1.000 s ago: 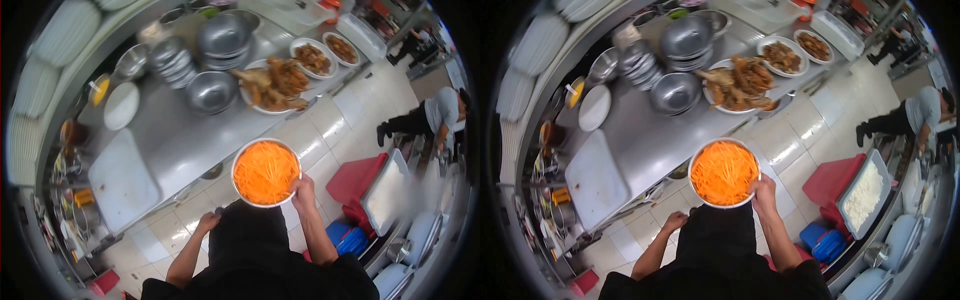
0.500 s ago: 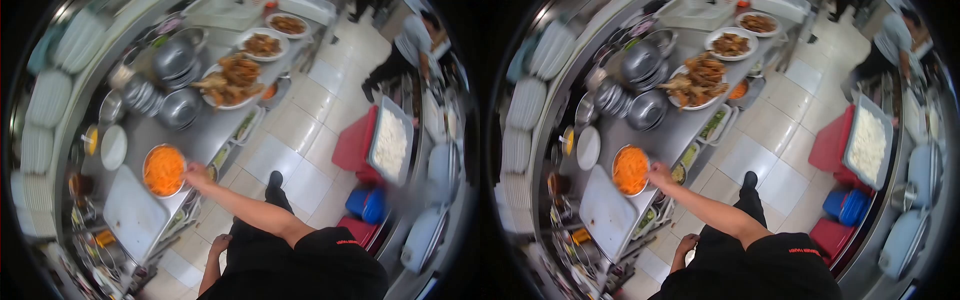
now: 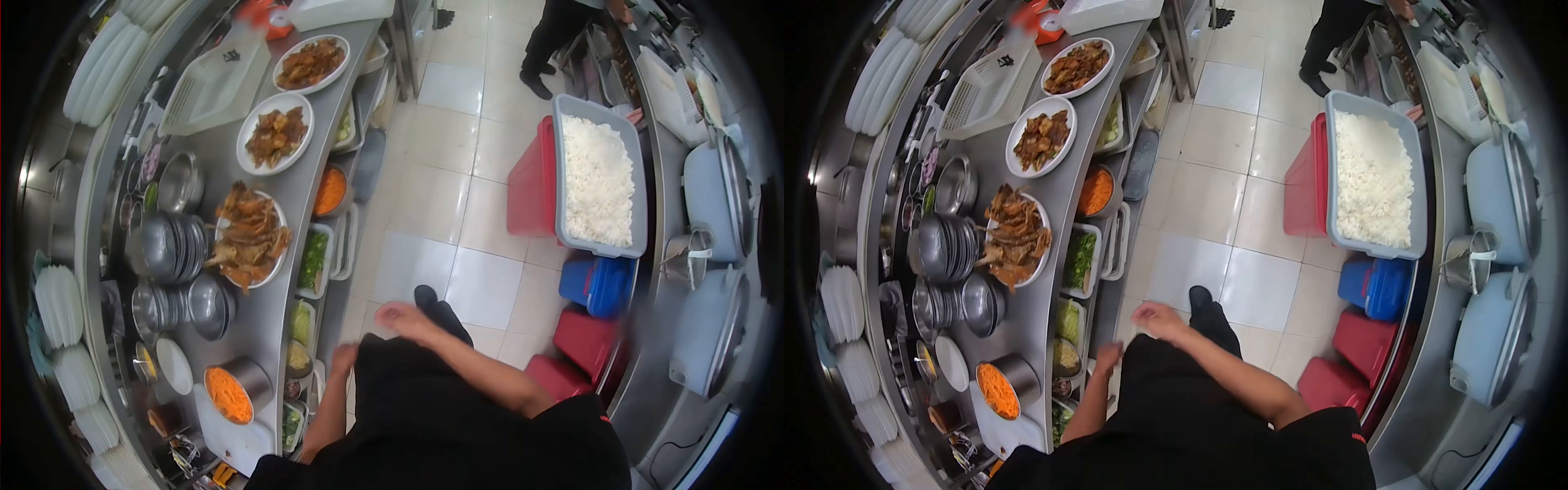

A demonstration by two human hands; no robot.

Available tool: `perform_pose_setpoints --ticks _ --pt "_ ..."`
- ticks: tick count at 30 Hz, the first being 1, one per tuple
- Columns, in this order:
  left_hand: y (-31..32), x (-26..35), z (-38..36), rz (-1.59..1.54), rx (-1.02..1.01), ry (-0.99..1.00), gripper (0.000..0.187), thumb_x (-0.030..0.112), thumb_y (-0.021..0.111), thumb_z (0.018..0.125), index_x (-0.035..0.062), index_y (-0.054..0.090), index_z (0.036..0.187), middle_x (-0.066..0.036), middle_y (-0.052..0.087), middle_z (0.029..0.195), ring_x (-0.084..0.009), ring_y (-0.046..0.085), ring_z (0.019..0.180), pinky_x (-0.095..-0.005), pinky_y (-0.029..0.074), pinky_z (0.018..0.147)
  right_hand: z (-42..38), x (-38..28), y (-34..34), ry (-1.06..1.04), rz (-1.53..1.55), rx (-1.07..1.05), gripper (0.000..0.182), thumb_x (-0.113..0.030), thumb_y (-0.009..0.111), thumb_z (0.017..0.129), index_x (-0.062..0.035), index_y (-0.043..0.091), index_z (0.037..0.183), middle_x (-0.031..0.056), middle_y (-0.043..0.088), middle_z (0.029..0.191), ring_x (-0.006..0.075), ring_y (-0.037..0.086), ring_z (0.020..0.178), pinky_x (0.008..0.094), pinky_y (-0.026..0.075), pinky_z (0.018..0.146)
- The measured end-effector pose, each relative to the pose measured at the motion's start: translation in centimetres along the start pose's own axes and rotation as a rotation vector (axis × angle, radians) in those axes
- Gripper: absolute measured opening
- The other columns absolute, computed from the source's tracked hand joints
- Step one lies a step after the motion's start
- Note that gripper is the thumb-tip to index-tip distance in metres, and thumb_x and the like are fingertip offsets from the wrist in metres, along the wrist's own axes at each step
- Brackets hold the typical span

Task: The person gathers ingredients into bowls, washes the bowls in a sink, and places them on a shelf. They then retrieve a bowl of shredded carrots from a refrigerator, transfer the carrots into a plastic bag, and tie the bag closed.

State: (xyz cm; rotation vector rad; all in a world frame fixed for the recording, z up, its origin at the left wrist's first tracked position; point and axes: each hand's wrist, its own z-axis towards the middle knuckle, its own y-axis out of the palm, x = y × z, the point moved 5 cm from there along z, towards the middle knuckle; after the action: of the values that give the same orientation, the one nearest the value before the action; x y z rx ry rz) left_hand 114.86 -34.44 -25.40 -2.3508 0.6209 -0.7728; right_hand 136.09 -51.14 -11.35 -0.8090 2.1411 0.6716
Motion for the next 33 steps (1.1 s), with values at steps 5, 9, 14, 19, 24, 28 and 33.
perform_pose_setpoints --ticks 5,9,14,19,24,28,33 --pt "-6.7 16.4 14.7 -1.751 -0.163 -0.310 0.059 0.033 0.049 0.093 -0.0023 0.026 0.135 -0.025 0.048 0.125 -0.0388 0.047 0.116 -0.0548 0.039 0.097 1.0 -6.9 -12.4 -0.017 0.134 0.308 0.015 -0.019 0.065 0.084 -0.0096 0.065 0.095 0.0010 0.063 0.087 0.0103 0.056 0.078 0.0261 0.046 0.065" --pt "-9.8 20.8 25.9 -2.407 -0.208 -0.377 0.068 0.036 0.058 0.085 -0.0062 0.030 0.131 -0.027 0.047 0.124 -0.0397 0.045 0.118 -0.0526 0.037 0.100 1.4 -11.8 -22.7 -0.023 0.147 0.452 0.016 -0.022 0.064 0.085 -0.0089 0.063 0.094 0.0009 0.062 0.089 0.0114 0.057 0.076 0.0261 0.046 0.063" --pt "-12.3 18.4 33.5 -2.645 0.001 -0.497 0.073 0.037 0.059 0.082 -0.0069 0.032 0.134 -0.025 0.042 0.134 -0.0385 0.038 0.127 -0.0506 0.029 0.108 0.9 -14.3 -37.3 -0.053 0.208 0.699 0.015 -0.022 0.063 0.084 -0.0096 0.063 0.091 0.0000 0.062 0.085 0.0095 0.058 0.076 0.0256 0.046 0.062" --pt "-13.5 10.6 38.4 -2.187 0.299 -0.294 0.039 0.018 0.049 0.092 -0.0067 0.051 0.122 -0.015 0.057 0.118 -0.0290 0.054 0.108 -0.0431 0.047 0.092 -8.0 -6.8 -43.4 0.156 -0.010 1.296 0.033 -0.033 0.063 0.079 -0.0007 0.067 0.085 0.0110 0.065 0.074 0.0166 0.060 0.070 0.0320 0.047 0.065" --pt "-20.0 22.5 36.4 -1.305 0.101 -0.498 0.038 0.020 0.050 0.092 -0.0058 0.052 0.120 -0.015 0.058 0.114 -0.0282 0.055 0.104 -0.0425 0.047 0.088 -12.2 1.6 -36.7 0.409 0.651 1.512 0.019 -0.019 0.069 0.073 -0.0042 0.067 0.085 0.0051 0.064 0.071 0.0122 0.060 0.059 0.0270 0.048 0.052" --pt "-22.8 35.8 39.6 -0.963 -0.111 -0.346 0.038 0.021 0.051 0.091 -0.0051 0.052 0.119 -0.015 0.059 0.111 -0.0276 0.055 0.101 -0.0420 0.048 0.086 -10.9 -1.4 -42.9 0.244 0.444 1.722 0.021 -0.020 0.068 0.079 -0.0022 0.066 0.090 0.0062 0.065 0.079 0.0141 0.061 0.069 0.0279 0.049 0.061" --pt "-22.6 53.2 42.6 -0.662 -0.296 -0.123 0.038 0.022 0.052 0.091 -0.0042 0.053 0.118 -0.014 0.059 0.108 -0.0268 0.056 0.097 -0.0413 0.048 0.082 -16.3 -21.7 -60.3 -0.426 0.110 1.925 0.019 -0.017 0.070 0.081 -0.0061 0.067 0.097 0.0049 0.066 0.090 0.0127 0.062 0.084 0.0277 0.049 0.067"
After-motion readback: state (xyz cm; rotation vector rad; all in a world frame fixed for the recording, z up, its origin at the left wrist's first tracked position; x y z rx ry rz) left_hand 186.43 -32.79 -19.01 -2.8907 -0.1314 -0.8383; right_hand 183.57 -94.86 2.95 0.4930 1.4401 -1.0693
